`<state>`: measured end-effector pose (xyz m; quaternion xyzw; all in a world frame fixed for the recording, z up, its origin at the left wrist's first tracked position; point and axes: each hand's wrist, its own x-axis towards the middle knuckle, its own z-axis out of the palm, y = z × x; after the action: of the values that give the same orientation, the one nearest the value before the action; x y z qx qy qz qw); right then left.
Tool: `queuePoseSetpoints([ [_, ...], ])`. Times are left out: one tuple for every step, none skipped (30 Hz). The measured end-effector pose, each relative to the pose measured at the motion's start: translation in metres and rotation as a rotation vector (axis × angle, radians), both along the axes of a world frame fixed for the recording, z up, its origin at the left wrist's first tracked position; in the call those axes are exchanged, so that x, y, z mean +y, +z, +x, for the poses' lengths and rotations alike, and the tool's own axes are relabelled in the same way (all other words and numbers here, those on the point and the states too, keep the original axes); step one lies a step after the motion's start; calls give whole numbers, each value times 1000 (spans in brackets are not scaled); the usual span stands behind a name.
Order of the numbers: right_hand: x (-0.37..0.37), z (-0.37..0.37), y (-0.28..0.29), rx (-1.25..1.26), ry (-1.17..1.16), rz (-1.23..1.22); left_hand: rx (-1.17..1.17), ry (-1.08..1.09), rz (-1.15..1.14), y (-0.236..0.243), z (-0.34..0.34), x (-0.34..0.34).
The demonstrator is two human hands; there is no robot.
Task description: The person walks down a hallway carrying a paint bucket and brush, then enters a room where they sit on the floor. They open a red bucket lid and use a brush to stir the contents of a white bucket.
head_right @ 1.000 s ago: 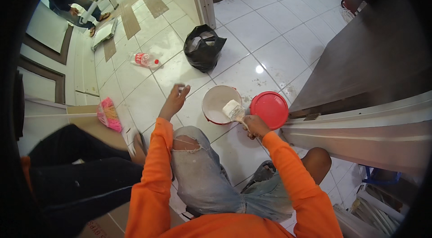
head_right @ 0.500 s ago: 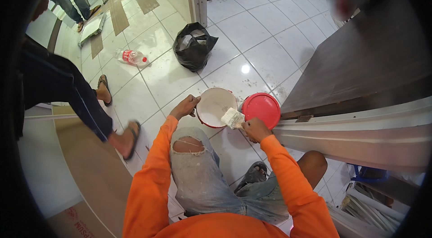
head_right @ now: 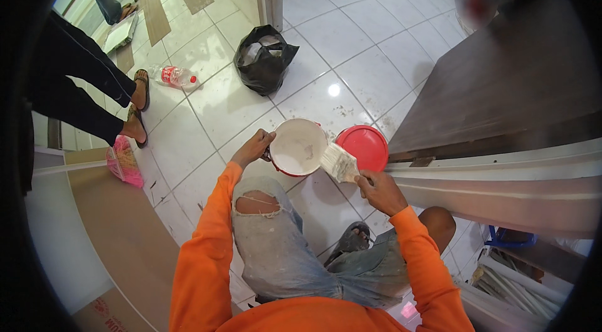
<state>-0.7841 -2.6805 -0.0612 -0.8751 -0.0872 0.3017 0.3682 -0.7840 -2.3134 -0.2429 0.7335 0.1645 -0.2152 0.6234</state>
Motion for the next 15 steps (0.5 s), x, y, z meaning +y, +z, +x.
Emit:
queuePoseSetpoints([
  [5, -2, 2, -144, 49, 9, -7, 3, 9, 1, 0, -1],
  [11, -3, -6, -325, 110, -8, -13, 8, 18, 1, -1, -1],
  [16, -5, -21, -511, 168, -29, -25, 9, 24, 3, 0, -4],
  [26, -7, -28, -694, 233, -42, -18, 11, 21, 3, 0, -3],
  [36, -12, -30, -644, 274, -155, -10, 14, 18, 2, 0, -2],
  [48, -19, -31, -592, 315, -267, -2, 17, 15, 3, -1, -1],
  [54, -24, -31, -539, 355, -379, -18, 20, 14, 3, -1, -1],
  [53, -29, -34, -515, 375, -389, -35, 23, 12, 4, -1, -2],
  [52, -35, -39, -487, 395, -400, -48, 25, 11, 4, -2, -4],
  [52, -40, -43, -459, 415, -410, -46, 28, 7, 4, -1, -4],
  [51, -42, -45, -443, 406, -418, -44, 29, 4, 5, 0, -4],
  [50, -44, -45, -427, 399, -428, -42, 32, -1, 5, 1, -5],
  [48, -45, -46, -412, 390, -438, -34, 37, 1, 6, 0, -6],
  [45, -47, -46, -399, 391, -438, -26, 42, 2, 6, -1, -8],
  [43, -48, -44, -390, 393, -434, -21, 48, 9, 7, -1, -7],
])
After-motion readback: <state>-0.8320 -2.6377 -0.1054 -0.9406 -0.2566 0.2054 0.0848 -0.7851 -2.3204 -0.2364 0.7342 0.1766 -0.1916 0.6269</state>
